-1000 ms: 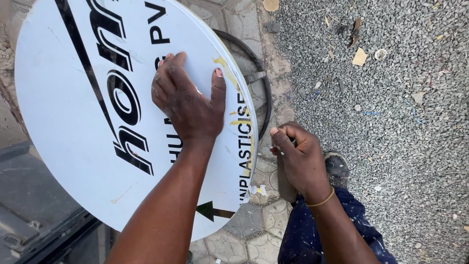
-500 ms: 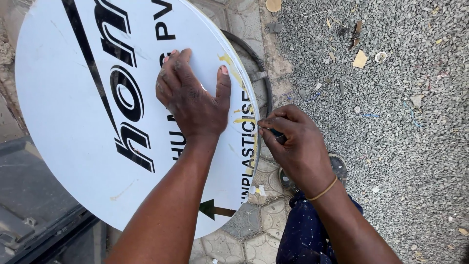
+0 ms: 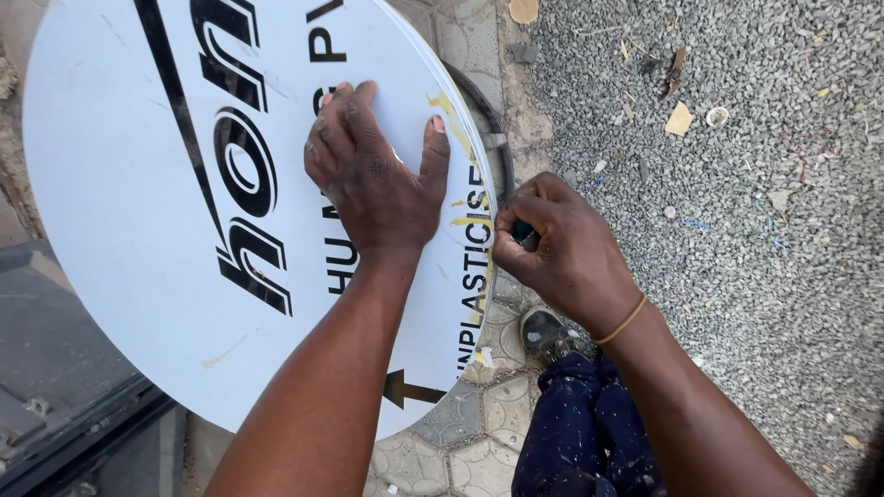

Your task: The person sits on the ground and uses a sanding block to smooth the surface of a white circular sign. They hold the sign steady with one hand while sanding the edges and the area around the printed text with the other hand.

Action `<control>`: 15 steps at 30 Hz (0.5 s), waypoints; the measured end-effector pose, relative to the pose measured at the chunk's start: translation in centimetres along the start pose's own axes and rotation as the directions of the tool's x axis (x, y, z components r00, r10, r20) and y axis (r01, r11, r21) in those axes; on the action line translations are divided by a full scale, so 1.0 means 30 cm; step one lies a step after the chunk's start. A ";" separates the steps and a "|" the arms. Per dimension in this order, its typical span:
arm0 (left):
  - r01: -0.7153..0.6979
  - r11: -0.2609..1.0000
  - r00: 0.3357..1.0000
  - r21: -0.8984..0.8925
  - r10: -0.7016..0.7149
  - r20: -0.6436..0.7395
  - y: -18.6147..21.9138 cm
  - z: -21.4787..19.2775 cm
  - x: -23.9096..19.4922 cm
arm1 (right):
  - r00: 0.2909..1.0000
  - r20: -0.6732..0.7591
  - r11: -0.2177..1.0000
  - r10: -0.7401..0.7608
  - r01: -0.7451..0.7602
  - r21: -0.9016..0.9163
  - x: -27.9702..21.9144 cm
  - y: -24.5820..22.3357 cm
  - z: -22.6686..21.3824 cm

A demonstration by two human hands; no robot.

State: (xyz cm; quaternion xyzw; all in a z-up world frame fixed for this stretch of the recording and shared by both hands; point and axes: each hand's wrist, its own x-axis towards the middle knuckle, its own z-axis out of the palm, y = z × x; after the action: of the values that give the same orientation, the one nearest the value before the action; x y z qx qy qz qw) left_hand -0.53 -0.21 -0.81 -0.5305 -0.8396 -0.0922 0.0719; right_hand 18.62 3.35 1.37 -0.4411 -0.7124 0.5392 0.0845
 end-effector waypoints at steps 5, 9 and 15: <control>0.004 1.000 1.000 0.009 -0.004 -0.001 0.005 -0.004 0.001 | 0.987 -0.005 0.986 0.162 -0.162 0.044 0.002 0.012 0.027; 0.005 1.000 1.000 -0.002 -0.005 -0.013 0.002 -0.004 0.000 | 0.965 -0.052 0.962 0.256 -0.249 0.112 -0.036 0.082 0.018; 0.018 1.000 1.000 -0.013 -0.018 0.000 0.001 -0.009 0.002 | 0.971 -0.038 0.961 0.237 -0.228 0.156 -0.087 0.065 0.022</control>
State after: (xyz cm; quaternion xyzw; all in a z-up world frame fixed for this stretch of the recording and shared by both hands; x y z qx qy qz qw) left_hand -0.51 -0.20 -0.53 -0.5235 -0.8437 -0.0984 0.0673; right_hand 20.83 1.05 0.38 -0.5290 -0.6104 0.5850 0.0735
